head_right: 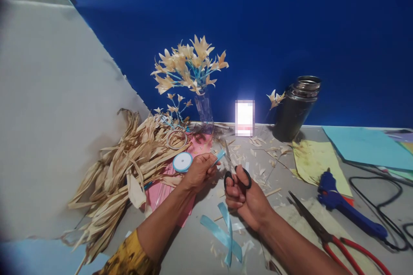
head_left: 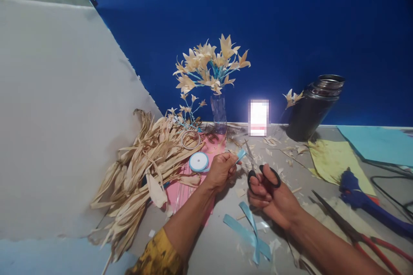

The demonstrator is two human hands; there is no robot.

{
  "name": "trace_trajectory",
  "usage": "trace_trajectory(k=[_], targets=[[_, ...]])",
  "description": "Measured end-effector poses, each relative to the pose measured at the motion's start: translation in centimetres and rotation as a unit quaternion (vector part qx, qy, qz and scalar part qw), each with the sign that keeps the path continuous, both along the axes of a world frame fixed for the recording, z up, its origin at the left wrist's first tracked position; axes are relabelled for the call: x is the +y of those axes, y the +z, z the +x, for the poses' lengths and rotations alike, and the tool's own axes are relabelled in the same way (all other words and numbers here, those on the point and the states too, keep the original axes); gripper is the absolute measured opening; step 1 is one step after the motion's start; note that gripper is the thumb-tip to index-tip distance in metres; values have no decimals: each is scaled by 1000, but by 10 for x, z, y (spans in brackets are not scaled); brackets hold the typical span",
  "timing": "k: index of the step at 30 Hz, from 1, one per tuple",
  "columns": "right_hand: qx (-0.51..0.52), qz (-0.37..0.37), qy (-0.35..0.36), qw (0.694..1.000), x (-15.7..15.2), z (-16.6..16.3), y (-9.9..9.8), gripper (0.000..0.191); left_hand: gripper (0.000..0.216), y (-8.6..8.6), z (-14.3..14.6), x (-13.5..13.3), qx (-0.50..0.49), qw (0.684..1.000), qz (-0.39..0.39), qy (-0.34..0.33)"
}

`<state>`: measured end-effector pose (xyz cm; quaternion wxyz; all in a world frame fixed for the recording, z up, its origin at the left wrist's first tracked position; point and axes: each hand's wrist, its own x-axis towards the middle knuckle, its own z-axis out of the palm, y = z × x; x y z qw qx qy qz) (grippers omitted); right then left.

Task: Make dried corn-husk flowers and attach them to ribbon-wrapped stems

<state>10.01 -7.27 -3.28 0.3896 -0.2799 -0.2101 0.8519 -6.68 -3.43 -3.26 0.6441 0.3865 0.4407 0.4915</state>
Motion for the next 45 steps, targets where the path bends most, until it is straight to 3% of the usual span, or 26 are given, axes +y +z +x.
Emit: trace_trajectory(k=[6,15,17,19,21,23,24,26,30,33,36,40,42,45], targets=[[19,-26,-4,999,1,-1,1,54,53,3,3,-4,-11,1000,0,3],[30,-1,2,1000,7,0,6,56,54,2,5,-12,4,1000,4,-12],[19,38,-44,998,18,13,14,57,55,1,1,-14,26,999,3,-38],[27,99,-168,981,28,27,22,62,54,-1,-2,-14,63,995,11,-75],[19,129,-201,971,31,34,26,56,52,-1,-4,-12,83,993,13,-83],[-19,122,-105,987,27,31,23,55,49,4,-8,-9,80,996,15,-45],[-50,121,-33,991,23,27,19,55,47,10,-12,-8,84,996,20,-22],[-79,119,-8,990,19,23,14,56,44,26,-23,-8,123,992,37,-3],[-53,72,-85,992,30,33,10,50,28,75,-55,-28,296,947,53,-110],[-49,55,-89,993,39,42,11,46,62,107,-81,-62,355,932,74,-21],[-59,57,-76,994,39,43,11,45,67,122,-101,-102,325,941,90,18],[-74,73,-74,992,36,42,10,45,43,107,-91,-131,237,960,101,-114],[-86,79,-76,990,36,42,10,45,28,89,-66,-129,292,932,99,-189],[-112,90,-82,986,36,41,10,46,18,62,-34,-108,382,853,169,-313]])
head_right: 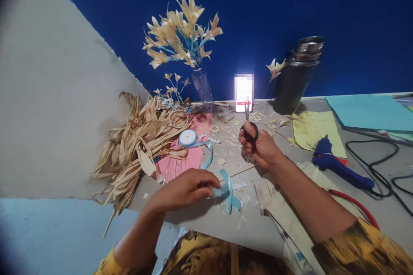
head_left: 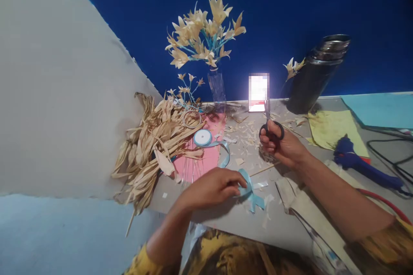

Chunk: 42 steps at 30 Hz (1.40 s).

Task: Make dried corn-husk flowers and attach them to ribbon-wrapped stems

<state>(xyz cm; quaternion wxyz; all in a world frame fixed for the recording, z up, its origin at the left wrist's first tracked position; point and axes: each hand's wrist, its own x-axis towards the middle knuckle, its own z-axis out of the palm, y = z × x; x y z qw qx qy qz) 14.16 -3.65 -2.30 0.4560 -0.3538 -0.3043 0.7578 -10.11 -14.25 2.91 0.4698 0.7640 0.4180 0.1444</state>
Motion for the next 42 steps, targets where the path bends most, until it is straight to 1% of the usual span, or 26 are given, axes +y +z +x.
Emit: trace_trajectory(k=[1,2,3,4,5,6,7,8,10,11,13,15,16,18,19,20,21,22,23,25,26,28,31,34,39,42], targets=[[-11,4,-1,1000,0,-1,0,47,18,-6,4,9,16,999,34,-26],[-21,8,1,1000,-1,-1,1,48,17,-10,4,17,30,997,70,-19],[-33,13,6,999,-1,-2,1,49,17,-11,0,26,49,992,109,26],[-44,18,12,999,-2,-3,1,50,19,-12,-5,34,77,981,148,95],[-55,24,19,998,-2,-3,1,51,21,-12,-11,41,117,961,184,169],[-66,29,26,997,-2,-4,0,52,22,-12,-16,47,163,940,204,217],[-78,35,33,996,-3,-4,-1,52,22,-13,-18,53,207,923,213,245],[-89,41,39,994,-3,-4,-2,52,24,-15,-19,58,248,911,214,252],[-113,50,47,991,-3,-5,-4,51,34,-23,-12,67,309,898,213,230],[-124,53,50,990,-3,-5,-5,51,36,-29,-7,70,329,895,213,214],[-142,61,55,986,-3,-5,-6,52,33,-40,3,76,345,893,204,205],[-155,72,59,984,-3,-5,-6,53,31,-47,6,80,309,905,189,222],[-160,78,61,982,-3,-4,-6,54,31,-49,4,81,265,917,183,235],[-175,87,68,978,-4,-5,-5,55,32,-50,-3,81,140,943,151,260],[-185,90,74,976,-4,-5,-5,56,32,-49,-8,80,64,952,119,276],[-196,92,83,973,-5,-6,-4,57,32,-47,-12,79,-15,952,78,296],[-205,93,96,970,-6,-8,-3,59,31,-46,-15,77,-89,943,36,319],[-212,94,111,966,-8,-9,-3,60,30,-44,-17,74,-154,927,0,343],[-215,93,128,964,-10,-12,-2,62,27,-42,-18,72,-207,908,-22,364],[-211,87,168,959,-16,-17,0,65,25,-39,-18,69,-272,878,-37,391],[-211,89,189,955,-19,-19,1,66,29,-37,-17,68,-287,873,-40,393],[-219,102,235,941,-25,-24,1,67,43,-33,-16,68,-301,875,-50,377],[-234,118,300,917,-31,-26,-2,68,60,-25,-18,69,-301,894,-75,324],[-210,100,350,907,-33,-26,-6,68,66,-21,-21,71,-301,907,-98,277],[-180,104,369,906,-35,-26,-6,63,71,-23,-18,72,-329,902,-148,238],[-187,97,356,910,-36,-27,-7,53,80,-23,-17,74,-343,892,-169,242]])
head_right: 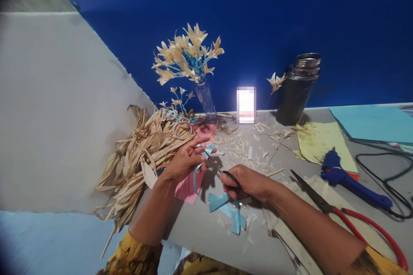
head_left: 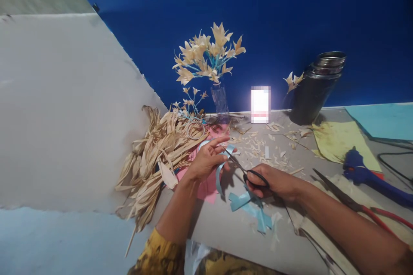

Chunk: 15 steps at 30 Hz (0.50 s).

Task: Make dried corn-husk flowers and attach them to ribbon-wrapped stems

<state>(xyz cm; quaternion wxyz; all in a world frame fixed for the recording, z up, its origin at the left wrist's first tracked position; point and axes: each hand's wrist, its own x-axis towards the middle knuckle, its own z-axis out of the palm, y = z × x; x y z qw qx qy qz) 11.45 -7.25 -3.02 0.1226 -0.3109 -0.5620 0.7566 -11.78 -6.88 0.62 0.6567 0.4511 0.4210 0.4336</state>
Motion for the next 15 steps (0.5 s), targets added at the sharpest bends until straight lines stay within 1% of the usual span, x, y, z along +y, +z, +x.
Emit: trace_trajectory(k=[2,4,6,8,11,15], targets=[[3,-6,-14,1000,-1,-1,-1,46,86,0,-1,1,-4,1000,13,28],[12,-11,-23,1000,-1,-1,-1,40,92,1,-3,0,-6,999,27,41],[17,-12,-23,1000,-1,-1,1,36,96,1,-5,0,-3,999,22,26],[15,-5,-13,1000,-2,-1,4,38,98,1,-5,0,-3,1000,13,9],[12,10,7,1000,-3,0,8,43,98,2,-3,0,-5,1000,16,14],[14,8,2,1000,-3,-1,6,42,98,3,2,0,-7,1000,4,-11]])
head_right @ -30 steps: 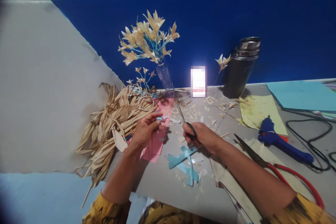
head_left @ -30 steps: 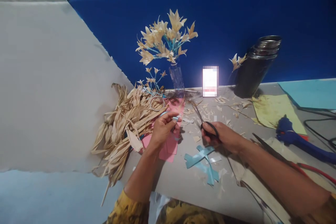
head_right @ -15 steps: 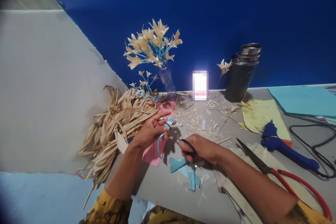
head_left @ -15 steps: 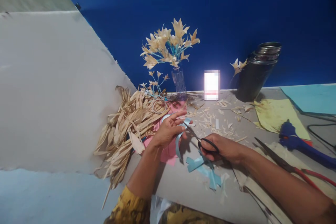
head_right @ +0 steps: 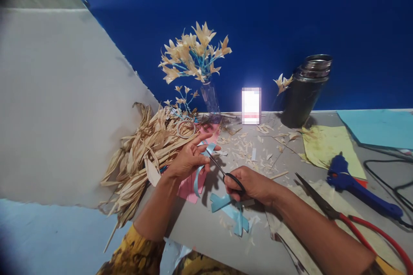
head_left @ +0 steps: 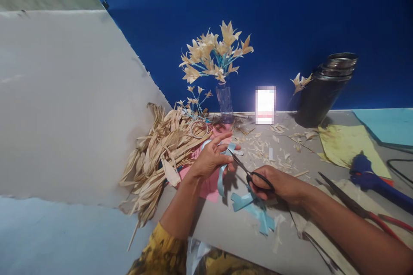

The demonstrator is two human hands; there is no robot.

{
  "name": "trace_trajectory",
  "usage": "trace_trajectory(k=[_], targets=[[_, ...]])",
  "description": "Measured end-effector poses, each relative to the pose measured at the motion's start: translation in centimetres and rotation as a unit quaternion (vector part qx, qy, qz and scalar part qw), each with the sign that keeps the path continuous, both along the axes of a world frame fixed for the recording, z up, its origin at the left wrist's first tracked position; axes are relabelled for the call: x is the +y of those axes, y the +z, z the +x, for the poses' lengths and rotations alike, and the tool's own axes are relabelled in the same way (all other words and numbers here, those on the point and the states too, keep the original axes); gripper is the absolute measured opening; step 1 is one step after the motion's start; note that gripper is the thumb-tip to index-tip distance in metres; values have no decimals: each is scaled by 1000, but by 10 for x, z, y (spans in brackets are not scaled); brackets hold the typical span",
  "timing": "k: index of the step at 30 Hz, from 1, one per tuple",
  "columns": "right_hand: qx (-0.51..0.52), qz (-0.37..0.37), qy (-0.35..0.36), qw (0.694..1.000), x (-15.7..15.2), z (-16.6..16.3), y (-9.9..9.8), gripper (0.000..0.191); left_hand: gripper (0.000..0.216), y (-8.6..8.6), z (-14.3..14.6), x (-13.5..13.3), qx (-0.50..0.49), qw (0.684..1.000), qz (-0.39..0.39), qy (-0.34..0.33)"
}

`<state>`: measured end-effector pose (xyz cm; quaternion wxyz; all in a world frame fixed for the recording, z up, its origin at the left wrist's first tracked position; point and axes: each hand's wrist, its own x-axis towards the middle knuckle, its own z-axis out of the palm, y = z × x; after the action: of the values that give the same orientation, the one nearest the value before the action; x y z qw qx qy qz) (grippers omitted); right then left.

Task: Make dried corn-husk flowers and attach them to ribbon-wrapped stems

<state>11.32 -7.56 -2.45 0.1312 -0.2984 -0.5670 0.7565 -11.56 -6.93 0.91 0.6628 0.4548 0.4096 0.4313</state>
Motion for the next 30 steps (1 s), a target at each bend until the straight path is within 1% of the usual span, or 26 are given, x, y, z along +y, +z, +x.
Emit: trace_trajectory(k=[3,7,10,12,13,15,17,19,22,24,27,30], targets=[[6,-12,-16,1000,0,0,-1,40,101,-4,2,1,-13,1000,-20,-9],[16,-23,-45,999,0,0,5,40,92,-13,-3,6,-61,997,-41,-11],[15,-21,-53,998,1,0,8,41,96,-19,-6,11,-96,994,-48,-29],[5,-21,-55,998,1,0,6,41,97,-20,-5,12,-107,992,-50,-37],[0,-22,-59,998,1,0,4,41,94,-21,-4,13,-108,992,-51,-38],[-9,-27,-63,998,2,0,1,42,81,-23,1,13,-97,994,-43,-30],[-10,-34,-62,997,2,0,-2,45,63,-26,6,13,-79,996,-35,-9],[-9,-40,-62,997,1,0,-4,50,53,-30,10,14,-63,997,-35,12],[14,-29,-78,996,-2,-3,-7,59,50,-35,12,15,-44,998,-31,37],[38,-34,-102,993,-5,-6,-8,65,48,-37,12,15,-28,998,-21,47],[70,-89,-141,983,-9,-12,-9,67,45,-35,11,14,-7,999,-17,46],[100,-131,-161,973,-12,-16,-9,66,45,-31,11,12,-10,999,-23,33]])
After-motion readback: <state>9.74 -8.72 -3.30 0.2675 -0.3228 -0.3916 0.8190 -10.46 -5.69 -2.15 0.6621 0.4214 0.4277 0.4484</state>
